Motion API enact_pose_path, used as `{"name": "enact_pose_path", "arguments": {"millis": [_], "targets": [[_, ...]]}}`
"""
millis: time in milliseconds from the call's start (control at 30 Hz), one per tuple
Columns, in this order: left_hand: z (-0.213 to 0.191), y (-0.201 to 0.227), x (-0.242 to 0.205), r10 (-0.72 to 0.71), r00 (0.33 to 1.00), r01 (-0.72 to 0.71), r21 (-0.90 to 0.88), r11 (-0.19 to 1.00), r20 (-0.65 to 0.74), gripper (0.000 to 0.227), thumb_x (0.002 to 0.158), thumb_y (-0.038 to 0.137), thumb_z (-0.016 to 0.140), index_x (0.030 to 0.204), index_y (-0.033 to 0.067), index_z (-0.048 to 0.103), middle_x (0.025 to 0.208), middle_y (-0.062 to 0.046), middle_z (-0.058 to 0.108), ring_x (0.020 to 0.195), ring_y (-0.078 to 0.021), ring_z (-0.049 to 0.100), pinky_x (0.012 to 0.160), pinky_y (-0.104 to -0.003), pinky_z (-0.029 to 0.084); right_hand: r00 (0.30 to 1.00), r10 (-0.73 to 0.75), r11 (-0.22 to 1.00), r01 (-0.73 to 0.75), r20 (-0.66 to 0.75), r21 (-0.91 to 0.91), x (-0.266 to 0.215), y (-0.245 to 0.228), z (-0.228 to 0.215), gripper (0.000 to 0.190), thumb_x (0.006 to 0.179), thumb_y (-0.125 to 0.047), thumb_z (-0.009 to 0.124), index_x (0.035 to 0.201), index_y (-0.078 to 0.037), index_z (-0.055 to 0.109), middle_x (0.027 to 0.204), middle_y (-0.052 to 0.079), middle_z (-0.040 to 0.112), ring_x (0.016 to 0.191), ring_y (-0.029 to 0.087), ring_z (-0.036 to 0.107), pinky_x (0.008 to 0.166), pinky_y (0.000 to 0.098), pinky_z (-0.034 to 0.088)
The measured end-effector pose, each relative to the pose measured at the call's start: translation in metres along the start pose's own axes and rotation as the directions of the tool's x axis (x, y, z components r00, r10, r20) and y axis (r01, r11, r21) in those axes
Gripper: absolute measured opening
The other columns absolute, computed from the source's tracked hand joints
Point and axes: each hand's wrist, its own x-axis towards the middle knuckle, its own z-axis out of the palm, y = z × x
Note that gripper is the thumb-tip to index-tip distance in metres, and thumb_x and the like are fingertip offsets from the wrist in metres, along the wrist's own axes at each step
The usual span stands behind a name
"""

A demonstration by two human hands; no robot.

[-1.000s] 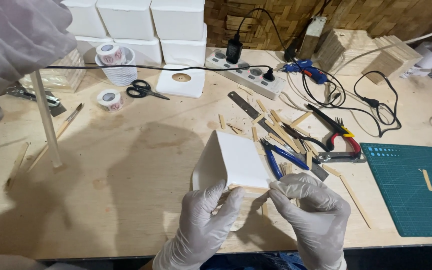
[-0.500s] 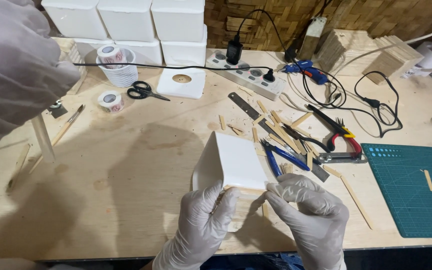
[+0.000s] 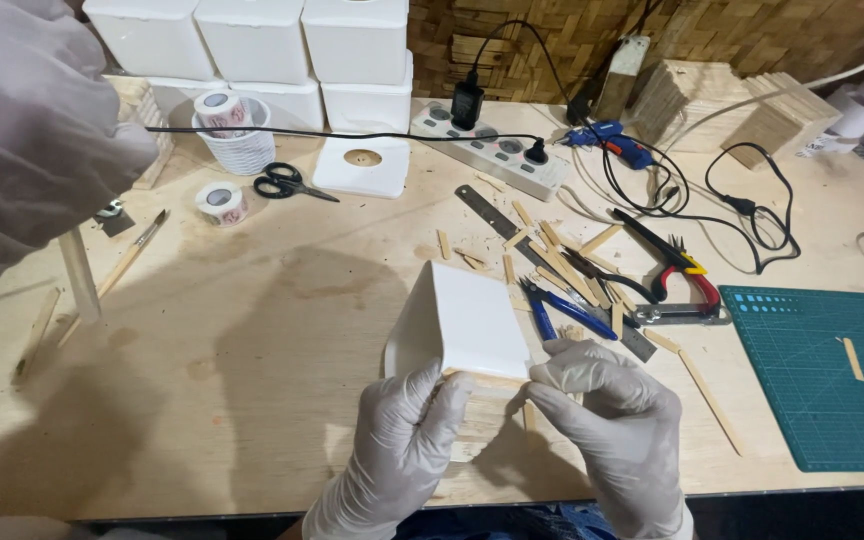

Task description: Assembling a small wooden structure by cutting and gluing craft sticks.

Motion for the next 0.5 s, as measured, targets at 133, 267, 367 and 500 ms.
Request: {"name": "enact_pose_path", "arguments": {"millis": [133,267,367,500], "targets": [[-0.001,-0.007,-0.003,0.004,0.999,-0.005,-0.028,1.0,-0.04,0.028,0.102,0.02,0.059,0.122,0.0049,0.071,0.095,-0.006,0.08,0.078,-0.0123,0.072,0.07,-0.028,0.059,0.976,0.216,0.964,-0.213,-0.006,0.162,0.001,0.025,-0.016,0.011,0.079,-0.012,0.08,0.082,-0.001,0.08,0.083,0.012,0.079,0.096,0.024,0.071,0.104,0.0404,0.053],[0.001,-0.02,-0.009,0.011,0.998,-0.015,-0.065,0.998,-0.054,0.031,0.102,0.02,0.061,0.129,0.0069,0.067,0.087,-0.004,0.08,0.07,-0.0096,0.071,0.064,-0.026,0.059,0.955,0.297,0.921,-0.291,0.019,0.258,0.004,0.031,-0.015,0.018,0.084,0.003,0.075,0.1,0.002,0.08,0.098,0.016,0.08,0.095,0.024,0.073,0.09,0.0336,0.059],[0.0,-0.024,-0.01,-0.02,0.999,0.018,-0.048,0.999,-0.04,0.034,0.102,0.024,0.06,0.132,0.008,0.068,0.069,0.004,0.069,0.055,-0.0061,0.057,0.052,-0.025,0.052,0.938,0.344,0.894,-0.34,0.038,0.291,0.002,0.039,-0.016,0.022,0.08,0.003,0.077,0.102,0.004,0.08,0.1,0.016,0.079,0.095,0.024,0.073,0.088,0.0339,0.061],[-0.005,-0.012,-0.003,-0.064,0.998,0.063,-0.061,0.996,-0.01,0.032,0.102,0.027,0.058,0.118,0.0046,0.074,0.071,0.004,0.07,0.056,-0.0056,0.058,0.054,-0.025,0.053,0.936,0.351,0.892,-0.345,0.034,0.293,0.001,0.039,-0.014,0.021,0.076,0.005,0.079,0.098,0.005,0.08,0.099,0.018,0.08,0.096,0.027,0.075,0.084,0.035,0.062]]}}
